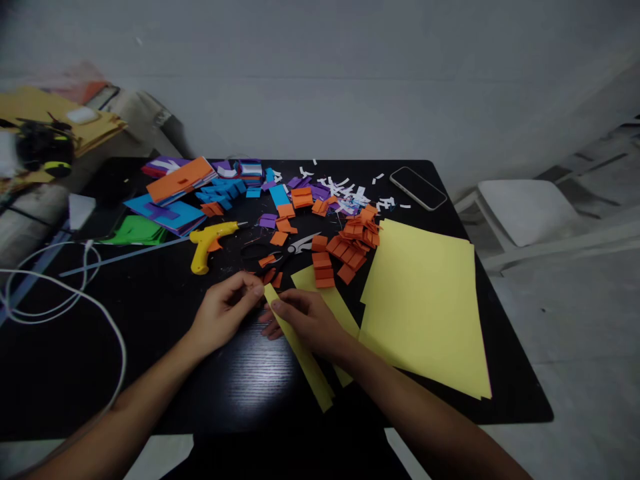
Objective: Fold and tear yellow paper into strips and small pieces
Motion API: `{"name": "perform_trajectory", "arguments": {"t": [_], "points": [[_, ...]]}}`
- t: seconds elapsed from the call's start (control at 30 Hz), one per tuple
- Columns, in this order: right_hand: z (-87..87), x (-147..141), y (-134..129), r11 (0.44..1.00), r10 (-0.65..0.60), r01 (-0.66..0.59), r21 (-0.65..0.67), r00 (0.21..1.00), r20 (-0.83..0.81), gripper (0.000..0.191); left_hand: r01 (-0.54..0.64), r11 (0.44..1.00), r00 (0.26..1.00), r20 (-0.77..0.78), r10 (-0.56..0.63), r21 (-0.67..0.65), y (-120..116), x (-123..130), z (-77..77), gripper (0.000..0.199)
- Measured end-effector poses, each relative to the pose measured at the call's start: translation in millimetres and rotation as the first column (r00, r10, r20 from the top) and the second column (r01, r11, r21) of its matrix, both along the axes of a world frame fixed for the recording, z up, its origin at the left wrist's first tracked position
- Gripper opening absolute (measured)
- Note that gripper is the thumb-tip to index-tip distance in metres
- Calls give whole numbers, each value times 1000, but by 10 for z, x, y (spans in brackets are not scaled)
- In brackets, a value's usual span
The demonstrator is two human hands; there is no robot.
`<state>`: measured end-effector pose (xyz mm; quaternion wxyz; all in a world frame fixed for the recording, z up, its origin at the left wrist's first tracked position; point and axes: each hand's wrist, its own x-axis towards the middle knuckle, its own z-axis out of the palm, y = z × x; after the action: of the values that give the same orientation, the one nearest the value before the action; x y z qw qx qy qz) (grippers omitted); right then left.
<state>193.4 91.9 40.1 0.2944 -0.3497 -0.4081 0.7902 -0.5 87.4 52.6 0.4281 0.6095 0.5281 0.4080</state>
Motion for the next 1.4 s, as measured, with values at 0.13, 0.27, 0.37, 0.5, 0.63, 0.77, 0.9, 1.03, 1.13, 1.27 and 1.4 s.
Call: {"name": "perform_trajectory", "arguments": {"t": [0.13,0.27,0.37,0.5,0.63,0.77,0.9,1.03,1.13,1.27,1.4], "points": [[-13,-8,-9,1000,-3,3,-11,1000,14,47,-44,999,999,-12,44,11,-1,-13,-14,22],[-23,-3,-10,1000,-15,15,1,999,28,45,-46,999,999,-17,46,-10,2,-30,-24,23],[-17,-3,-13,1000,-8,8,2,999,35,44,-25,998,1000,-14,25,-53,13,-49,-26,25],[-12,-8,-18,1000,13,-13,-11,999,31,46,30,995,999,27,-27,-91,20,-46,-27,24],[-13,-20,-31,999,51,-51,-20,998,28,47,110,985,993,47,-105,-131,13,-24,-20,28],[3,-16,-22,997,73,-73,-18,997,28,47,102,985,994,47,-96,-138,11,-43,38,33],[84,89,64,986,155,-159,40,984,90,46,41,986,997,69,-30,-159,-11,-111,132,33],[191,291,176,937,299,-332,113,925,233,44,-21,980,995,90,40,-199,-73,-235,185,35],[239,400,222,898,337,-408,166,879,337,38,14,975,999,39,-5,-221,-122,-339,215,33],[283,406,240,809,409,-545,222,792,452,28,153,971,972,-151,-182,-184,-158,-393,286,26],[335,329,242,750,441,-618,237,734,517,23,318,927,899,-246,-361,-200,-163,-335,348,24]]}}
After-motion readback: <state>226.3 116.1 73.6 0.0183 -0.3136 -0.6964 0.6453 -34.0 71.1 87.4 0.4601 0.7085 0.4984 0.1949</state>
